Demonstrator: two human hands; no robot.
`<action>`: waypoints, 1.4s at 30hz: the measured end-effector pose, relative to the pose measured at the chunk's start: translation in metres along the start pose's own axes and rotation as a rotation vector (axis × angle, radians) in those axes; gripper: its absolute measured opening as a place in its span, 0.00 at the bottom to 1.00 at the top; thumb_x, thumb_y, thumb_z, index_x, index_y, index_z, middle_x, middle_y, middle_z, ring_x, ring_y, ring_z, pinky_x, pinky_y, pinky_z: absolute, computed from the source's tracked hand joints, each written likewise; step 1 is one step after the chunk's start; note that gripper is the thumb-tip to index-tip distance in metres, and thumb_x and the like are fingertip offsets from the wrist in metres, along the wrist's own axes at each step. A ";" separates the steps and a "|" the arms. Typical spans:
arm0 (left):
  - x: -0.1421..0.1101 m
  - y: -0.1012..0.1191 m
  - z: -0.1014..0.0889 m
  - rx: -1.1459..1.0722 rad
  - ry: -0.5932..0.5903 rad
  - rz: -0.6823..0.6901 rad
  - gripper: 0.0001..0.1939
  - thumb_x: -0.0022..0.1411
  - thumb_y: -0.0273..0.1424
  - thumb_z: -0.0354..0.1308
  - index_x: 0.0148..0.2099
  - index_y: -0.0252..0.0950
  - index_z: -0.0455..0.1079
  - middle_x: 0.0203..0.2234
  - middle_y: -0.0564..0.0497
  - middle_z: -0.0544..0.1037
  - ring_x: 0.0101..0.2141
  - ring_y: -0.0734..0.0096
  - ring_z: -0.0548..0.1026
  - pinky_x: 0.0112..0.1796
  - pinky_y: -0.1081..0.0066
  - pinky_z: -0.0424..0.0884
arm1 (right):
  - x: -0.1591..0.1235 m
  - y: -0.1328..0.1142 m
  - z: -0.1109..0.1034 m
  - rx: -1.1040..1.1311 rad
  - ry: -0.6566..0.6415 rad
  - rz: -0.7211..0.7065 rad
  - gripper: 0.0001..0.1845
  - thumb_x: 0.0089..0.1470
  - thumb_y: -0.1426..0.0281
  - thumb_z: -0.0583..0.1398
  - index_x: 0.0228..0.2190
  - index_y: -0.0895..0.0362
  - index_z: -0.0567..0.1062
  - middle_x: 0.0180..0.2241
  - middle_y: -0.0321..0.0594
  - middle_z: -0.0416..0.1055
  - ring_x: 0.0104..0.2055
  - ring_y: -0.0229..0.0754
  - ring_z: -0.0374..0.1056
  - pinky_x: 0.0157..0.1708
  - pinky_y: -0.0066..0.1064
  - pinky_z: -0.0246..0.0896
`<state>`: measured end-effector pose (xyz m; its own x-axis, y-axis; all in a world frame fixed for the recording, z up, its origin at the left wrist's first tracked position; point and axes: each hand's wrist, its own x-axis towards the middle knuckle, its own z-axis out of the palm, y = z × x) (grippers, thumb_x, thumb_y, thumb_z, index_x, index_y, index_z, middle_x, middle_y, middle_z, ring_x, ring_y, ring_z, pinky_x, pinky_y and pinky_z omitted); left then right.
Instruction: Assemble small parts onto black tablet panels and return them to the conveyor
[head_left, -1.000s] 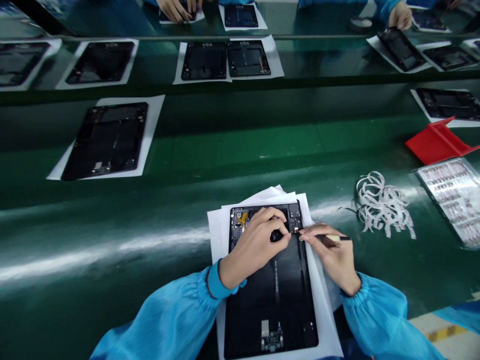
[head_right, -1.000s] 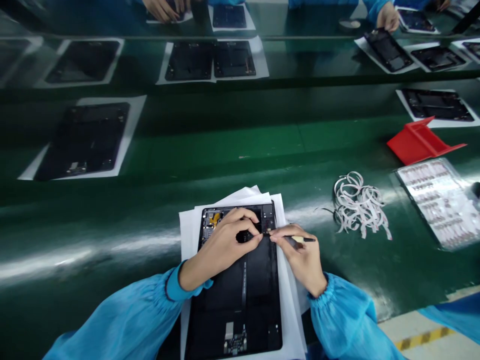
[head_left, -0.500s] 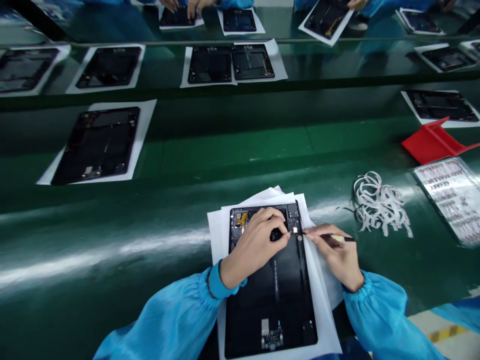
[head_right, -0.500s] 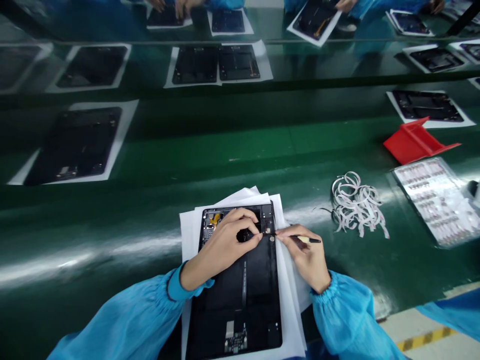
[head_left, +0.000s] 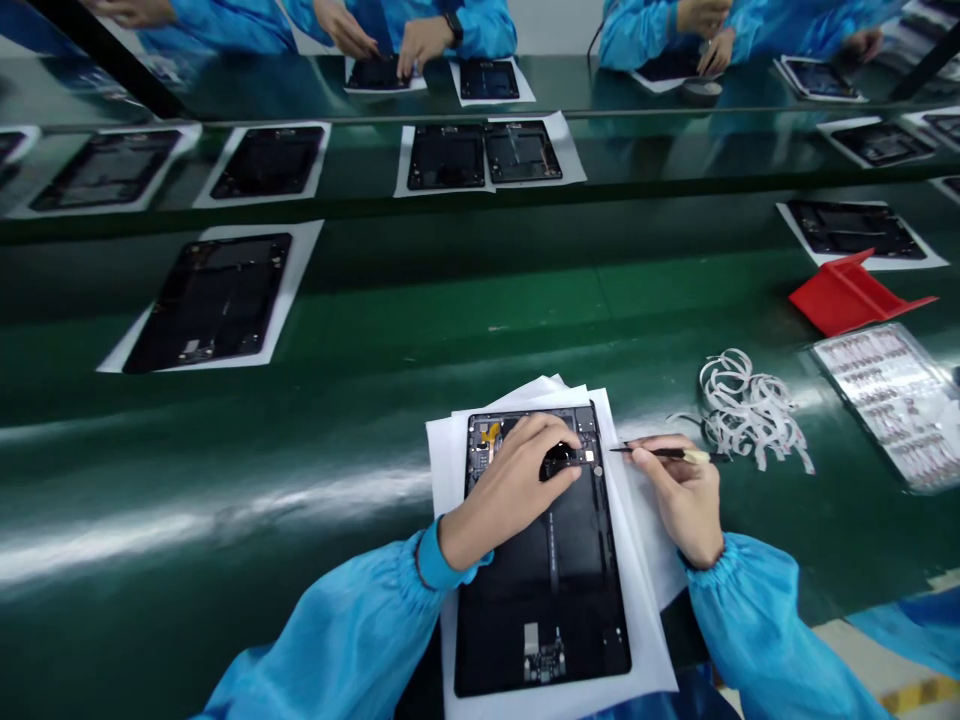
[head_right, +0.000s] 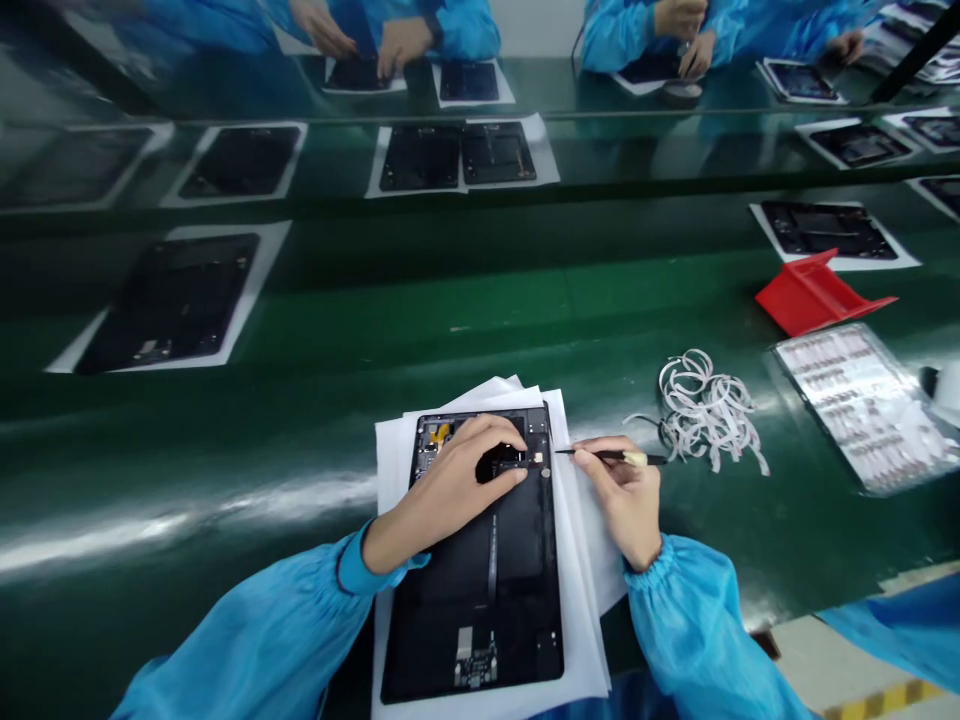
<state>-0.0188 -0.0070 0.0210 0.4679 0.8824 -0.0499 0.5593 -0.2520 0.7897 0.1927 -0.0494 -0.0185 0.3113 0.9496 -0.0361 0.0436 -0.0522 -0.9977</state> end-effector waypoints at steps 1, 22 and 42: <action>-0.005 -0.003 -0.001 0.029 0.015 0.013 0.08 0.61 0.26 0.59 0.44 0.40 0.69 0.46 0.50 0.71 0.49 0.62 0.69 0.50 0.62 0.65 | 0.000 0.001 0.000 0.015 0.011 0.004 0.08 0.50 0.65 0.68 0.29 0.56 0.76 0.31 0.39 0.77 0.33 0.42 0.75 0.37 0.34 0.72; -0.024 -0.018 0.007 0.181 0.220 -0.018 0.07 0.56 0.29 0.65 0.39 0.39 0.72 0.47 0.47 0.70 0.51 0.55 0.67 0.52 0.52 0.63 | -0.046 -0.043 0.028 -0.402 -0.376 -0.296 0.14 0.66 0.67 0.47 0.34 0.54 0.70 0.30 0.39 0.70 0.33 0.40 0.70 0.36 0.28 0.66; -0.046 -0.015 0.016 0.518 0.228 0.148 0.15 0.64 0.32 0.58 0.53 0.39 0.71 0.54 0.45 0.74 0.58 0.49 0.66 0.57 0.46 0.58 | -0.058 -0.023 0.027 -0.612 -0.396 -0.279 0.13 0.63 0.72 0.48 0.41 0.53 0.72 0.31 0.41 0.76 0.34 0.47 0.75 0.35 0.34 0.69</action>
<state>-0.0378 -0.0500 0.0016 0.4396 0.8718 0.2163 0.7877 -0.4899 0.3736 0.1482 -0.0952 0.0049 -0.1454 0.9863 0.0784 0.6219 0.1527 -0.7681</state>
